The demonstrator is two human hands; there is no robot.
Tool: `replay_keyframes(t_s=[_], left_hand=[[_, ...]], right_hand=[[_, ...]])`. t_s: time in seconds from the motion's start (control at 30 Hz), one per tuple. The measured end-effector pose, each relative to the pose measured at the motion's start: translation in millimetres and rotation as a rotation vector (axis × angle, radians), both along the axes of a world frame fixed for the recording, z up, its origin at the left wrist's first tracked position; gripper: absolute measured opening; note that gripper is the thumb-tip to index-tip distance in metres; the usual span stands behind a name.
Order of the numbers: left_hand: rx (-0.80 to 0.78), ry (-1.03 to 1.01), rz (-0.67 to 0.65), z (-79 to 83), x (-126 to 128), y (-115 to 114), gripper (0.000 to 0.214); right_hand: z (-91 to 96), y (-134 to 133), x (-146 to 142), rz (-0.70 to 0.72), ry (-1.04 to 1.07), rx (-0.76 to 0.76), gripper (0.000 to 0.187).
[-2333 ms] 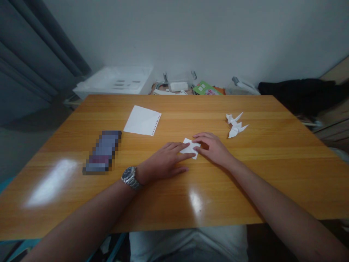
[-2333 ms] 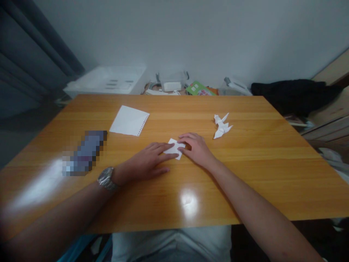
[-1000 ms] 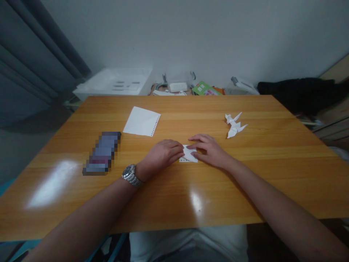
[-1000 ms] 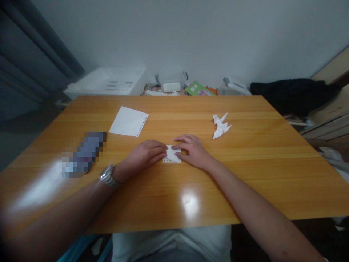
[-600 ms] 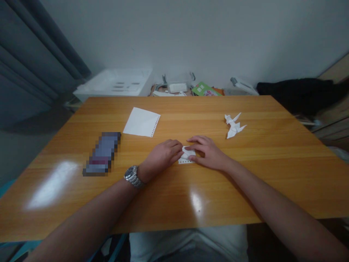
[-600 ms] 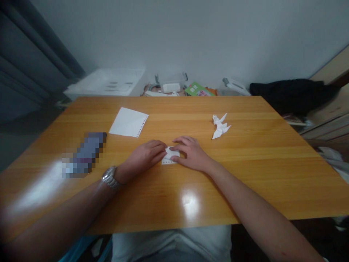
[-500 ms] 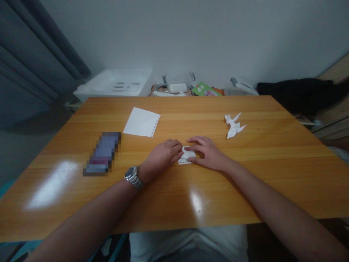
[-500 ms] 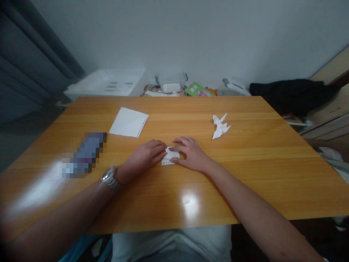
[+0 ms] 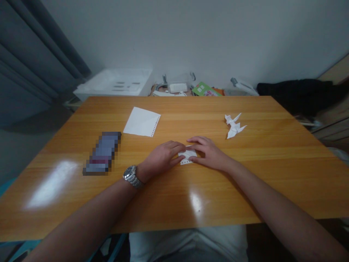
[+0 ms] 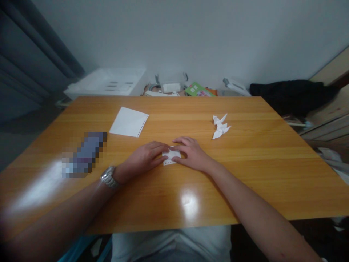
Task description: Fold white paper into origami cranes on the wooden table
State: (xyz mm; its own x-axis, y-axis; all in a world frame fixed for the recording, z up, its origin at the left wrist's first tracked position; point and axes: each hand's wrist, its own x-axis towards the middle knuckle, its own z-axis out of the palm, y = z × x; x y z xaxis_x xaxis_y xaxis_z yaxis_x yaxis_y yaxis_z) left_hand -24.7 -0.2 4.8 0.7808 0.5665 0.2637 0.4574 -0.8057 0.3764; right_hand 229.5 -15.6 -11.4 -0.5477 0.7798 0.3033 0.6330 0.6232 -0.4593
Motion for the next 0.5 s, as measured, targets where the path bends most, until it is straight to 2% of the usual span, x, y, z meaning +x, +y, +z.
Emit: replay_keyframes(t_s=[0.5], left_hand=[[0.054,0.046,-0.002,0.3,-0.3,0.5,0.024]], right_hand=[[-1.4,6.1,6.0,0.035,0.101,-0.028,0.019]])
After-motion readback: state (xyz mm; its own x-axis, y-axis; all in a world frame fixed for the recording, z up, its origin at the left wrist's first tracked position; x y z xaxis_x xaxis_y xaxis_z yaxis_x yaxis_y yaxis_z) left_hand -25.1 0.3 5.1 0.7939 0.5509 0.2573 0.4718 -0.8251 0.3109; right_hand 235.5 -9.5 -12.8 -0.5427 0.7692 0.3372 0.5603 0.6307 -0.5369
